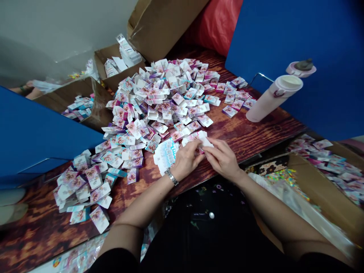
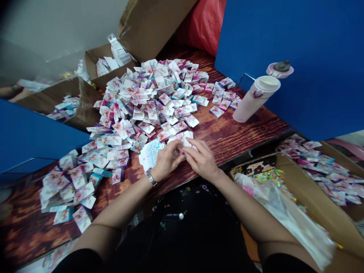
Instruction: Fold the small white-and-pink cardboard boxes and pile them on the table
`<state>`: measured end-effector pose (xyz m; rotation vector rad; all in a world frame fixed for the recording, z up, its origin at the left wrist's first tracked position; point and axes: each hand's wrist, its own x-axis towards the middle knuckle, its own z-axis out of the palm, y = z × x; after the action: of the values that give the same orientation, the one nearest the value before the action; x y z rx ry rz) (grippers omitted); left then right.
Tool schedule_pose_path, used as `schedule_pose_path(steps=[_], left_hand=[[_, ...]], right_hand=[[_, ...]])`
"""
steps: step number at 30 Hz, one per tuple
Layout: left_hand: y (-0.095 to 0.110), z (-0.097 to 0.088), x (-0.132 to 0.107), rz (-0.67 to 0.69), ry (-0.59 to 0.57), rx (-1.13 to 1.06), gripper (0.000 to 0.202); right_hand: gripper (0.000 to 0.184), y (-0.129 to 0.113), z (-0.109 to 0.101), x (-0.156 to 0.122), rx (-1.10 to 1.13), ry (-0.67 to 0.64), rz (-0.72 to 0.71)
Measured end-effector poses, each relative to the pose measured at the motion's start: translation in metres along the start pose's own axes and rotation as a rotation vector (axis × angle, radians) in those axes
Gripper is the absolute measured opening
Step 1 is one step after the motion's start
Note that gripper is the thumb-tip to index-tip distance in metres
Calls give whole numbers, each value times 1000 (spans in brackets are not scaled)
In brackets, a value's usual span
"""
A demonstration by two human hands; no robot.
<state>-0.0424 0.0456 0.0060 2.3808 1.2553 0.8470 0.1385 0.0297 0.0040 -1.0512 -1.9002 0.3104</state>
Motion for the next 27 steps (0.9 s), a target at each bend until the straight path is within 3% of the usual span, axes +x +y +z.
schedule_pose_path(steps=[5, 10, 13, 16, 18, 22, 24, 27], left_hand=[[-1, -1, 0, 42, -42, 92, 32], [2, -2, 0, -2, 4, 147, 45], [2, 0, 1, -28, 25, 175, 53], [3, -2, 5, -11, 24, 209, 55], [4, -4, 9, -7, 20, 246, 58], [4, -4, 12, -34, 6, 276, 62], [1, -1, 13, -57, -22, 271, 62], [-8, -9, 25, -54, -113, 276, 61]], right_hand=[[26, -1, 2, 9, 429, 23, 471], [27, 0, 6, 23, 672, -45, 597], [21, -5, 3, 28, 527, -40, 545], [15, -14, 1, 30, 188, -21, 355], [22, -19, 4, 28, 17, 11, 195], [36, -22, 17, 24, -117, 63, -81], [36, -18, 20, 24, -105, 44, -97], [32, -1, 10, 29, 26, -77, 88]])
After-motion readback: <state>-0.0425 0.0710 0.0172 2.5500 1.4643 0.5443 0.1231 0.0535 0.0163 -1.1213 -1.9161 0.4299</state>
